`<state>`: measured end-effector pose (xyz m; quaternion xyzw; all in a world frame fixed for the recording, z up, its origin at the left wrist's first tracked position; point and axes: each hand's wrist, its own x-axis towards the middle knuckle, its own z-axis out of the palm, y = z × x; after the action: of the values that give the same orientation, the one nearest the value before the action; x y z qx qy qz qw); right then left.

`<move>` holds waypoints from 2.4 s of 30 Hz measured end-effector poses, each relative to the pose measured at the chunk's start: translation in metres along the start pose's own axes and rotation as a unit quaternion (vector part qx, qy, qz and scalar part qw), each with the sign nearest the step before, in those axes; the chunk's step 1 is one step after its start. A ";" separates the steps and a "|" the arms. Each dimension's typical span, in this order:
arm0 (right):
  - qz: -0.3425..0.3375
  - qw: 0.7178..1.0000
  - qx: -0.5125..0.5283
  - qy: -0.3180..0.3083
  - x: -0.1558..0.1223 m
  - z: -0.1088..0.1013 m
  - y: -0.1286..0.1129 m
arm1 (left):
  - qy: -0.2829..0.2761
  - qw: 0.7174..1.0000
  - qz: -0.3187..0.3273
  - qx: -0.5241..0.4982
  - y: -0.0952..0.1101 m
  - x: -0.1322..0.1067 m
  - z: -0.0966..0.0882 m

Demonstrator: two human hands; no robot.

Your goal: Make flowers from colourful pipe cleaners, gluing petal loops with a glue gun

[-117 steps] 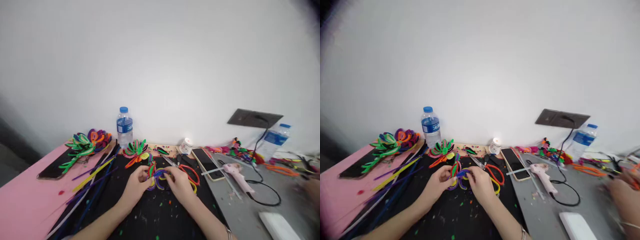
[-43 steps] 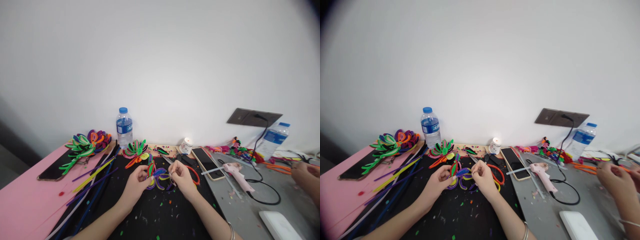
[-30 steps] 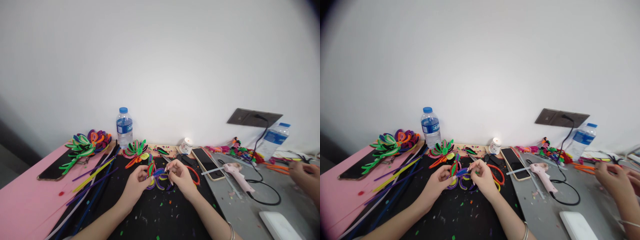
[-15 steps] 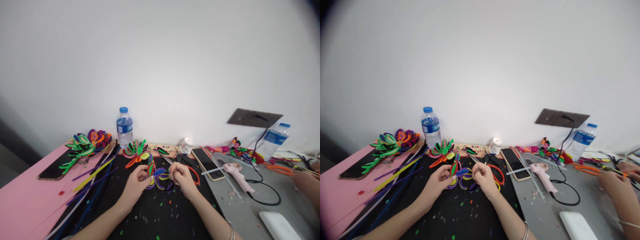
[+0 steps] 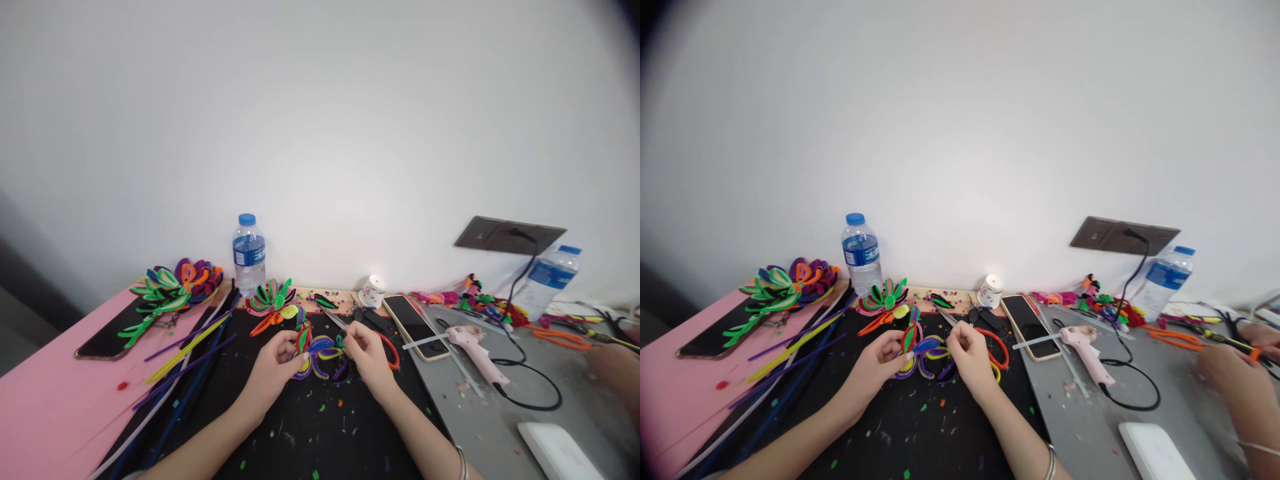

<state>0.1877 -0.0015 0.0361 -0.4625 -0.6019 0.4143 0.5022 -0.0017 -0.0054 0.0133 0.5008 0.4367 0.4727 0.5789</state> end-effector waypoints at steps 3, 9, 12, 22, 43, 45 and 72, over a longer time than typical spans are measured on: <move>-0.069 0.991 -0.115 0.017 -0.003 0.001 -0.003 | -0.029 0.999 0.005 0.024 0.000 0.000 0.001; -0.223 0.949 -0.217 -0.046 -0.009 0.005 -0.011 | -0.075 0.994 0.019 0.077 -0.001 -0.003 0.003; -0.260 0.939 -0.221 -0.035 -0.011 0.008 -0.012 | -0.083 0.991 0.024 0.106 -0.002 -0.005 0.004; -0.286 0.923 -0.257 0.010 -0.013 0.011 -0.014 | -0.085 0.989 0.021 0.121 -0.001 -0.008 0.006; -0.157 0.942 -0.297 0.014 -0.009 0.008 -0.001 | -0.082 0.993 -0.081 -0.036 0.001 -0.003 0.002; -0.137 0.950 -0.281 0.011 -0.009 0.008 -0.001 | -0.076 0.992 -0.091 -0.033 0.003 -0.004 0.002; -0.113 0.966 -0.230 0.035 -0.005 -0.002 -0.003 | -0.019 0.989 -0.120 -0.078 0.014 -0.007 0.001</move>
<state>0.1901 -0.0068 0.0380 -0.5091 -0.7110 0.1888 0.4468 -0.0031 -0.0117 0.0277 0.4066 0.4444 0.4227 0.6771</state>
